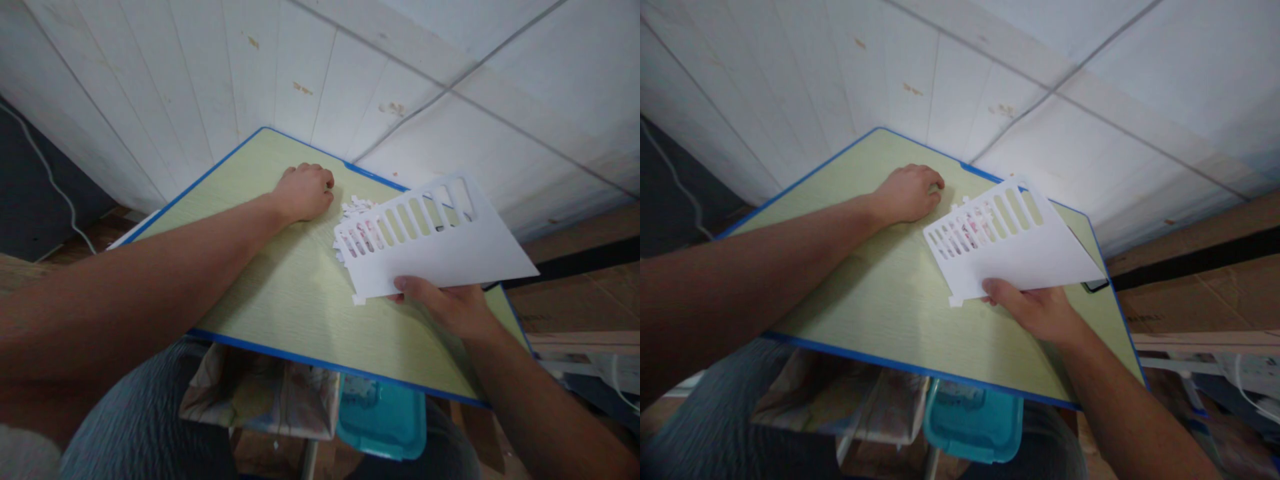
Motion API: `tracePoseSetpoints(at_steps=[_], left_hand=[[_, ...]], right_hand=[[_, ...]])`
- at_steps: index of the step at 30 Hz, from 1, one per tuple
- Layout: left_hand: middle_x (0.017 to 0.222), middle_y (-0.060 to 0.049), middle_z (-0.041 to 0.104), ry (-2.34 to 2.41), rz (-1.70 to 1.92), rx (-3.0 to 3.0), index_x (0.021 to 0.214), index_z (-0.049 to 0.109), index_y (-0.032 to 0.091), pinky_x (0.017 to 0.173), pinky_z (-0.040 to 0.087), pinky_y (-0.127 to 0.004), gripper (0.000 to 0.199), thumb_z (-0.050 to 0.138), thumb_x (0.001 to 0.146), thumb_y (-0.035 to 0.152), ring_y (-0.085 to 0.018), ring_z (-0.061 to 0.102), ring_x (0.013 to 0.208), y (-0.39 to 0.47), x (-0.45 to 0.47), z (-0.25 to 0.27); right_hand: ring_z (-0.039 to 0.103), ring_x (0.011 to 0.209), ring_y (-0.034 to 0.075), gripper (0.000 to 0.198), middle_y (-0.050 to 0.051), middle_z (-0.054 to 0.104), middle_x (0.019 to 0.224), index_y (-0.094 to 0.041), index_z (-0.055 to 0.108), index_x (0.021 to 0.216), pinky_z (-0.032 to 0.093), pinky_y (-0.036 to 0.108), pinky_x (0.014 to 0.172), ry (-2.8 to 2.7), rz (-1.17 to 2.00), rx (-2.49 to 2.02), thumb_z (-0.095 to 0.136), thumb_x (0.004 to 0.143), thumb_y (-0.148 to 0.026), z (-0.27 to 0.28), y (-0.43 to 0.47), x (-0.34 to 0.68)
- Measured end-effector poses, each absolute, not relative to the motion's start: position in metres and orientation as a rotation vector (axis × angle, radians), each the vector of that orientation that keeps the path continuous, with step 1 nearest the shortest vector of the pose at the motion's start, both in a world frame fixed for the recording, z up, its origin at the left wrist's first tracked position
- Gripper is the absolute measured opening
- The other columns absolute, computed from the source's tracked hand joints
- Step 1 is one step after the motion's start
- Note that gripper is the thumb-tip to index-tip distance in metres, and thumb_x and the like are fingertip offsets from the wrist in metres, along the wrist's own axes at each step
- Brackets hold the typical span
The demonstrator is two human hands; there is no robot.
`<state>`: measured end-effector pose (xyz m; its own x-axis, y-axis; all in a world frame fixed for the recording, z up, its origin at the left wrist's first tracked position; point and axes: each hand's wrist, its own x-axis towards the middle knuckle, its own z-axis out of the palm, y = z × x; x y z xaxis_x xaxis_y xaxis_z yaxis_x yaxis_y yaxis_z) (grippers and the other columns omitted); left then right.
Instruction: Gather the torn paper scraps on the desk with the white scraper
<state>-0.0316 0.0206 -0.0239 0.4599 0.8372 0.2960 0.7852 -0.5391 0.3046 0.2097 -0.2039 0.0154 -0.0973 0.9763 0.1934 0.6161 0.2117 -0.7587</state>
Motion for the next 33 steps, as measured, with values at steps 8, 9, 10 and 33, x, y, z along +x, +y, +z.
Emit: tracePoseSetpoints(at_steps=[8, 9, 10, 33], left_hand=[[0.152, -0.007, 0.077, 1.435, 0.616, 2.572, 0.144, 0.081, 0.031, 0.125, 0.049, -0.054, 0.048, 0.070, 0.098, 0.036, -0.038, 0.066, 0.142, 0.024, -0.030, -0.026], [0.152, -0.007, 0.077, 1.438, 0.618, 2.569, 0.144, 0.081, 0.031, 0.125, 0.049, -0.054, 0.047, 0.069, 0.098, 0.036, -0.037, 0.066, 0.142, 0.024, -0.031, -0.026], [0.152, -0.007, 0.077, 1.440, 0.621, 2.565, 0.143, 0.081, 0.031, 0.125, 0.049, -0.054, 0.046, 0.069, 0.099, 0.036, -0.037, 0.065, 0.142, 0.024, -0.031, -0.026], [0.154, -0.011, 0.074, 1.422, 0.566, 2.507, 0.142, 0.079, 0.023, 0.128, 0.046, -0.055, 0.042, 0.062, 0.105, 0.035, -0.035, 0.059, 0.145, 0.015, -0.032, -0.012]], right_hand=[[0.078, 0.067, 0.027, 0.034, 0.004, 0.080, 0.069, -0.028, 0.076, 0.066, 0.070, 0.041, 0.071, -1.820, 0.797, -1.473, 0.085, 0.096, -0.040, 0.021, -0.204, 0.209], [0.078, 0.066, 0.026, 0.033, 0.004, 0.080, 0.069, -0.028, 0.076, 0.067, 0.070, 0.039, 0.069, -1.828, 0.819, -1.453, 0.086, 0.096, -0.040, 0.022, -0.204, 0.207], [0.078, 0.065, 0.026, 0.032, 0.003, 0.079, 0.068, -0.027, 0.077, 0.067, 0.070, 0.038, 0.068, -1.844, 0.853, -1.429, 0.087, 0.095, -0.040, 0.023, -0.204, 0.206], [0.072, 0.054, 0.024, 0.027, 0.002, 0.078, 0.065, -0.027, 0.081, 0.079, 0.064, 0.036, 0.050, -1.795, 1.312, -1.433, 0.093, 0.082, -0.052, 0.042, -0.213, 0.203]])
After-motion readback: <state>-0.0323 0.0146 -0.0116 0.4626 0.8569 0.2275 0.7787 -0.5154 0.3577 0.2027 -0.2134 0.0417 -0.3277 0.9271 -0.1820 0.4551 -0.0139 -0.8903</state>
